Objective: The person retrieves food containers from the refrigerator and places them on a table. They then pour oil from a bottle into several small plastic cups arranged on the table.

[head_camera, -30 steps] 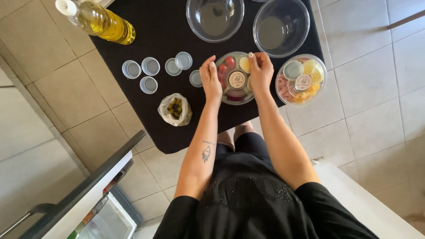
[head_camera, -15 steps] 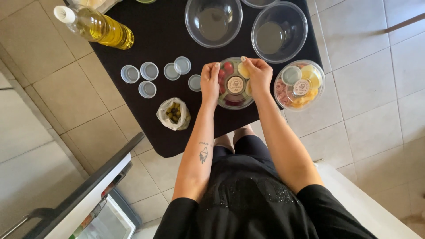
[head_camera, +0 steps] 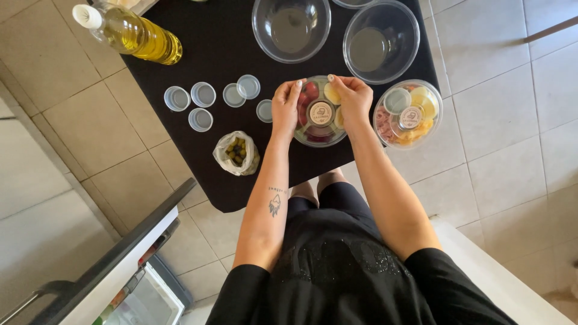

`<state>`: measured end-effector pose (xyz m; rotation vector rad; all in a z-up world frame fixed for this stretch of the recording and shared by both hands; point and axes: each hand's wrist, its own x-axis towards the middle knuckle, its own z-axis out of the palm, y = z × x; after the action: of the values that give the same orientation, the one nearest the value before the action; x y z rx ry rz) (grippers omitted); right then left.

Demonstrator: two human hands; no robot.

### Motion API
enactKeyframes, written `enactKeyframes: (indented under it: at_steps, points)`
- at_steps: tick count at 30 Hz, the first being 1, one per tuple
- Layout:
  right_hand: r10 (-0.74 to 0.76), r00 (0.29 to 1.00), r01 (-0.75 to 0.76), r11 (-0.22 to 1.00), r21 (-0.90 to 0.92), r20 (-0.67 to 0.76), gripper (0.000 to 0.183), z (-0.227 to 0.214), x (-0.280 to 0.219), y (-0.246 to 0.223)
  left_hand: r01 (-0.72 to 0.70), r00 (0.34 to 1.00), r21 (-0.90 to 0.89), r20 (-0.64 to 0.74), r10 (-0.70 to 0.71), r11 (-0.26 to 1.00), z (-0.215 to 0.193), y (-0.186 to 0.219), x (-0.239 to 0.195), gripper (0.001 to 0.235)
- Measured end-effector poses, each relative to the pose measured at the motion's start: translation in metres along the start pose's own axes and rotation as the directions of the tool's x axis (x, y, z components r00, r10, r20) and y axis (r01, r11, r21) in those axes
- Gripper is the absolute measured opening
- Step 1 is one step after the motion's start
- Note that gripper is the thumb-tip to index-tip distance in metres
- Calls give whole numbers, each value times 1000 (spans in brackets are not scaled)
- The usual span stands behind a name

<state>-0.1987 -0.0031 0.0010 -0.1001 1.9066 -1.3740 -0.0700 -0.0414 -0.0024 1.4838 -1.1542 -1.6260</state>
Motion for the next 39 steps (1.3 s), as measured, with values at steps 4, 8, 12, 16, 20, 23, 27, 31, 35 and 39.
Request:
enactKeyframes:
  at_steps: [4,8,12,16,20,23,27,31,35,39]
  points:
    - [-6,1000,6,1000,-3,4,21,0,-1,-4,-35,998,16,44,34,999,-2,-7,5,24]
    - [-13,1000,14,999,-29,21,20,-2,-4,-7,-61,989,168,144,37,984,-5,3,11,28]
    - [-19,1000,20,999,-39,24,19,-2,-3,2,-98,984,260,168,55,961,-8,0,12,26]
    - [-49,999,49,998,-49,1,19,3,4,-5,-169,978,260,163,130,951,-2,-7,26,23]
    - [-53,999,54,994,-94,12,17,-4,2,-1,-218,970,345,182,162,913,-7,-8,25,21]
    - [-79,995,89,977,-194,58,22,-15,-11,-3,-252,959,433,229,164,865,-10,12,23,19]
    - [-139,989,147,909,-390,48,19,-27,-5,1,-260,957,512,251,147,819,-6,11,30,18]
    - [-129,992,116,865,-488,8,17,-27,9,10,-247,968,570,185,171,784,2,7,33,14]
    - [-109,987,132,969,-208,118,23,-34,-4,11,-167,982,482,159,102,860,-10,8,29,17]
    - [-112,974,175,925,-337,199,29,-68,-43,13,-198,971,450,212,111,871,-49,-3,-12,22]
